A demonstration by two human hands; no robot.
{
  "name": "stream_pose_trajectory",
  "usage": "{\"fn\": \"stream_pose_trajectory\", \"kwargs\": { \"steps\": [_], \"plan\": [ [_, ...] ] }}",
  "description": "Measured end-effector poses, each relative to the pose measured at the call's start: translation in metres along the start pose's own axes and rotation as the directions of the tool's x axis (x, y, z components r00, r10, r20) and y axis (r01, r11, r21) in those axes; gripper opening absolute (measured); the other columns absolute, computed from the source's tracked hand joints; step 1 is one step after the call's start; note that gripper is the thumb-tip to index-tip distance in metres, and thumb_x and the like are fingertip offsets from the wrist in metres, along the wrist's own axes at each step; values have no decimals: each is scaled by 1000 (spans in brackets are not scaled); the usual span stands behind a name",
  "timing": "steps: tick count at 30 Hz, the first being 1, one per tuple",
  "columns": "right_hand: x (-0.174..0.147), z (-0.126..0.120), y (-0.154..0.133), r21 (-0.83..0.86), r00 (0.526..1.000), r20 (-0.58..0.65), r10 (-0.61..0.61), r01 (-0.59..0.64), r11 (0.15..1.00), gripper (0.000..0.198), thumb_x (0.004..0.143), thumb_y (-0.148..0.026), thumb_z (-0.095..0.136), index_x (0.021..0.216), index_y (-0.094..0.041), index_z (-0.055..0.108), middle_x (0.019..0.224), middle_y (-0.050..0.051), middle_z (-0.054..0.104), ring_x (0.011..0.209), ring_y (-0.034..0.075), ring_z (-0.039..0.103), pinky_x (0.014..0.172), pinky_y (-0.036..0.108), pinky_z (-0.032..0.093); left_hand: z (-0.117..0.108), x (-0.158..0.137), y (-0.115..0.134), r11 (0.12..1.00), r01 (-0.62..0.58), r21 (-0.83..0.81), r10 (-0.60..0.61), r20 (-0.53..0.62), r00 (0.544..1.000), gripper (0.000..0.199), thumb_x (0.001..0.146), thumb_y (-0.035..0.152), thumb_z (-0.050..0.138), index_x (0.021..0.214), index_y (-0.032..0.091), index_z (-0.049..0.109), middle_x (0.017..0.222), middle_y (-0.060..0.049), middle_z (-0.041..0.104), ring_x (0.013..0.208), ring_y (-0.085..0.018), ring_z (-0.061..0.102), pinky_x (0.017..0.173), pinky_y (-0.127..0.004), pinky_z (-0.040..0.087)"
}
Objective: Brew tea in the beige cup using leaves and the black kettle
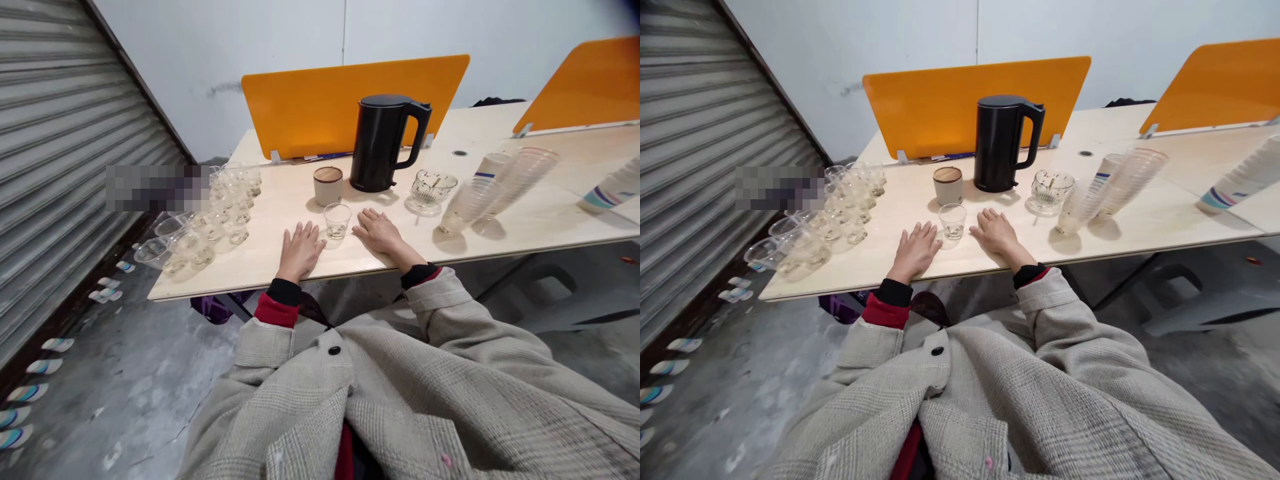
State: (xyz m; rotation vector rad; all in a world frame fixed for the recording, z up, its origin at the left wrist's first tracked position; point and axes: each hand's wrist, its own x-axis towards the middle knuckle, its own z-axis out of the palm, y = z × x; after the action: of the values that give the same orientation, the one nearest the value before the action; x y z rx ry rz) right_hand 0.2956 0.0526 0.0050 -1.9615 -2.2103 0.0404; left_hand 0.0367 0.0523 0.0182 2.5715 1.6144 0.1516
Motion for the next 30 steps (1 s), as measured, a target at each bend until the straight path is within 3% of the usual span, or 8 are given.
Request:
{"fn": "stream_pose_trajectory", "kwargs": {
  "steps": [19,30],
  "plan": [
    [0,2,0,-4,1000,-3,-1,1,1000,56,111,-46,35,148,-10,58,168,21,47,159,37,37,129,56,29,2,-1,-1,1000,-9,3,9,-17,1000,63,114,48,27,169,20,40,181,-7,29,170,-34,21,136,-67,18],
    [4,10,4,49,999,-42,-19,21,999,55,108,-46,39,144,-11,62,164,22,52,155,38,43,128,60,31,3,-1,-2,1000,-7,2,7,-17,1000,62,113,48,28,169,22,39,181,-6,30,170,-34,21,136,-66,19]
  ]
}}
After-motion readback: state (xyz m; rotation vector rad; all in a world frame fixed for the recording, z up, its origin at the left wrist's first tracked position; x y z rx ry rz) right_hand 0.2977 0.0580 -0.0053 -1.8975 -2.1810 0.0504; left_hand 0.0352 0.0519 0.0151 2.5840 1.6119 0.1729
